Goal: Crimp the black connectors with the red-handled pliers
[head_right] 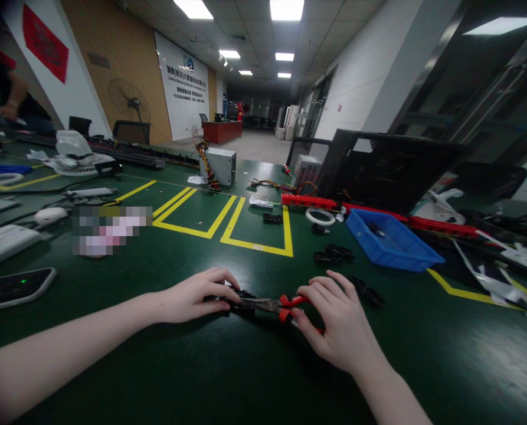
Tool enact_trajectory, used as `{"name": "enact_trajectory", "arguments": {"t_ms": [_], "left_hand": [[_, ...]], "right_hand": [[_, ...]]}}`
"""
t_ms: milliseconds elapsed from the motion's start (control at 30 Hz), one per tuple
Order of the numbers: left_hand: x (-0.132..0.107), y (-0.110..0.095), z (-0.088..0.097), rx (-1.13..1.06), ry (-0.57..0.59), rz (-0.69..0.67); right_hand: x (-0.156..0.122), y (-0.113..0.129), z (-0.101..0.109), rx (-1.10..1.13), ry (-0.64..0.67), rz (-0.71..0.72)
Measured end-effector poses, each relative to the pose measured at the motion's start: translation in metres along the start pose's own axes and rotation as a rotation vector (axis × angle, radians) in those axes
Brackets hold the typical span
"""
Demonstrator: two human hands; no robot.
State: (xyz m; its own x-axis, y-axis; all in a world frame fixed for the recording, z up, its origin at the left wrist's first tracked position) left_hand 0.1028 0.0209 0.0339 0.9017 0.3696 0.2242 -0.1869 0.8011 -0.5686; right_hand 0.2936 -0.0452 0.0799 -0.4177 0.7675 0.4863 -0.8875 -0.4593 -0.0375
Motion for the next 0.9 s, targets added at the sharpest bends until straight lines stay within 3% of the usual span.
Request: {"name": "enact_trajectory", "arguments": {"t_ms": [567,900], "left_hand": [[0.000,-0.002,0.001,0.007,-0.002,-0.004],[0.000,-0.002,0.001,0.007,-0.010,-0.011]], "right_hand": [[-0.002,0.000,-0.008,0.049,0.028,-0.009],[0.003,0.007,-0.006,-0.038,0.050,0.052]]}}
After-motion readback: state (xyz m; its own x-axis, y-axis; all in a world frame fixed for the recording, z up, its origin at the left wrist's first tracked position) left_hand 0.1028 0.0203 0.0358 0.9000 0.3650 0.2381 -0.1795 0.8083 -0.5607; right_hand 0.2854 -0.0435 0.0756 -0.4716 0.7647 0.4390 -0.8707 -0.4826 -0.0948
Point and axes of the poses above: each hand's wrist, its own x-axis towards the middle knuckle, its own z-axis out of the back of the hand, y = z × x, the point moved 9 cm from there along x, towards the middle knuckle, and after that the axes turned 3 degrees about -z, right-handed, at the moved point
